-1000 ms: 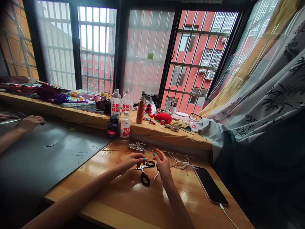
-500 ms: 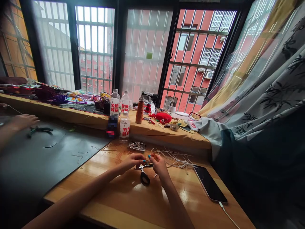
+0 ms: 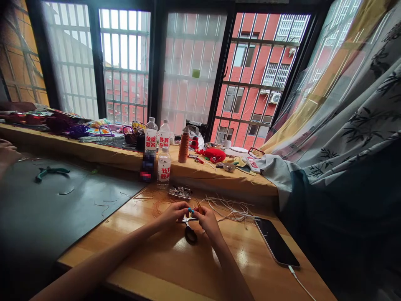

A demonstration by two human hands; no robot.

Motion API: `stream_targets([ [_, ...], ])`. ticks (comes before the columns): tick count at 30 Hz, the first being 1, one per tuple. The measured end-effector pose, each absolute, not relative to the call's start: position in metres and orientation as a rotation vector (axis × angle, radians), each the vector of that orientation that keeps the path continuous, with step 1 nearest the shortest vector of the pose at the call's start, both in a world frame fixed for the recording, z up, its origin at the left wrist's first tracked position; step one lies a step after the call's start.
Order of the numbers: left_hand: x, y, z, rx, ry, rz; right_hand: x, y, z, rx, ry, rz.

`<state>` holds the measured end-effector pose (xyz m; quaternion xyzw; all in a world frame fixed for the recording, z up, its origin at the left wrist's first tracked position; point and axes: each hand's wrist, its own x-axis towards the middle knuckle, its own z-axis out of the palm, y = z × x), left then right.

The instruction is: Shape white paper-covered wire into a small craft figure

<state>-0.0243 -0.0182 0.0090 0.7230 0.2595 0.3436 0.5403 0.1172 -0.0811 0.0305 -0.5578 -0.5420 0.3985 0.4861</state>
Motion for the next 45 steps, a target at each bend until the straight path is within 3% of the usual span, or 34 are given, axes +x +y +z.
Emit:
stream_targets([
  [16, -0.021, -0.019, 0.007, 1.494, 0.482, 0.785, 0.113, -0.082, 0.030, -1.372, -1.393, 0.790],
  [30, -0.026, -0.025, 0.018, 1.287, 0.362, 0.817, 0.113, -0.085, 0.024, -1.466, -1.534, 0.108],
  [45, -0.027, -0.017, 0.024, 1.111, 0.376, 1.012, 0.115, -0.086, 0.027, -1.584, -1.585, 0.322],
])
